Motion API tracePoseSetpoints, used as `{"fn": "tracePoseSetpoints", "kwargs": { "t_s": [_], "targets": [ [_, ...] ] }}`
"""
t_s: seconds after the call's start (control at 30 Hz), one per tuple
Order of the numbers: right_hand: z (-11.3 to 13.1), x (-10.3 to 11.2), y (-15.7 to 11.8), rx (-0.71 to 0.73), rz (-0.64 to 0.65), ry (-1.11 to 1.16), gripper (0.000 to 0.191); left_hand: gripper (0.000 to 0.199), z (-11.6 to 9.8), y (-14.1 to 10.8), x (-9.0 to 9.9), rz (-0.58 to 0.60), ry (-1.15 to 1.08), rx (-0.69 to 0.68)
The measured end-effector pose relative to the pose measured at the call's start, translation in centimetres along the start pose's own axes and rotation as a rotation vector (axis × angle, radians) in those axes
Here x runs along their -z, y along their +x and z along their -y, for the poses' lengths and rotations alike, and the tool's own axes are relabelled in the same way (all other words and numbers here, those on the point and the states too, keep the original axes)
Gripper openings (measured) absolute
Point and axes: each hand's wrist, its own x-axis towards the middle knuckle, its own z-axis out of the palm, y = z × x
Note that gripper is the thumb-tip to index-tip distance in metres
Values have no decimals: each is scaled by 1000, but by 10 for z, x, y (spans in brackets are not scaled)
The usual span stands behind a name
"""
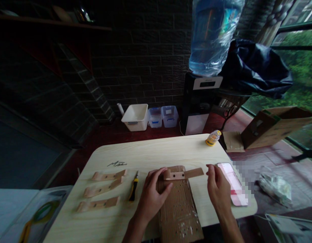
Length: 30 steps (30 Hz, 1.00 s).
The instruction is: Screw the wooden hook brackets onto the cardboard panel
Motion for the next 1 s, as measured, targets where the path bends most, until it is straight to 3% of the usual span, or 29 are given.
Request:
{"fn": "tracePoseSetpoints", "kwargs": {
  "t_s": [0.07, 0.13, 0.27, 0.33, 0.53, 0.63, 0.73, 0.87, 1.0],
  "targets": [
    [-4, 9, 3, -9, -61, -79, 48, 45, 1, 1, -3, -14, 3, 2],
    [-11, 21, 5, -9, -34, -154, 46, 41, 3, 2, -5, -11, 2, 4],
    [-34, 41, 3, 34, 222, -278, 36, 45, 6, 3, -10, 3, -12, 3],
    [-48, 46, 0, 39, 286, -348, 33, 47, 8, 3, -14, 2, -34, 3],
    [-77, 29, 1, 38, 287, -346, 25, 37, 9, 1, -31, -40, -162, 107],
    [-84, 17, 4, 39, 357, -351, 11, 33, 10, 1, -38, -76, -192, 133],
    [-84, 11, 8, 28, 357, -374, 13, 27, 11, 2, -42, -96, -194, 125],
    [-74, 11, 16, 15, 304, -164, 13, 19, 11, 3, -43, -83, -181, 106],
    [-61, 8, 22, 9, 248, 141, 28, 13, 5, 3, -34, -33, -114, 87]
  ]
}}
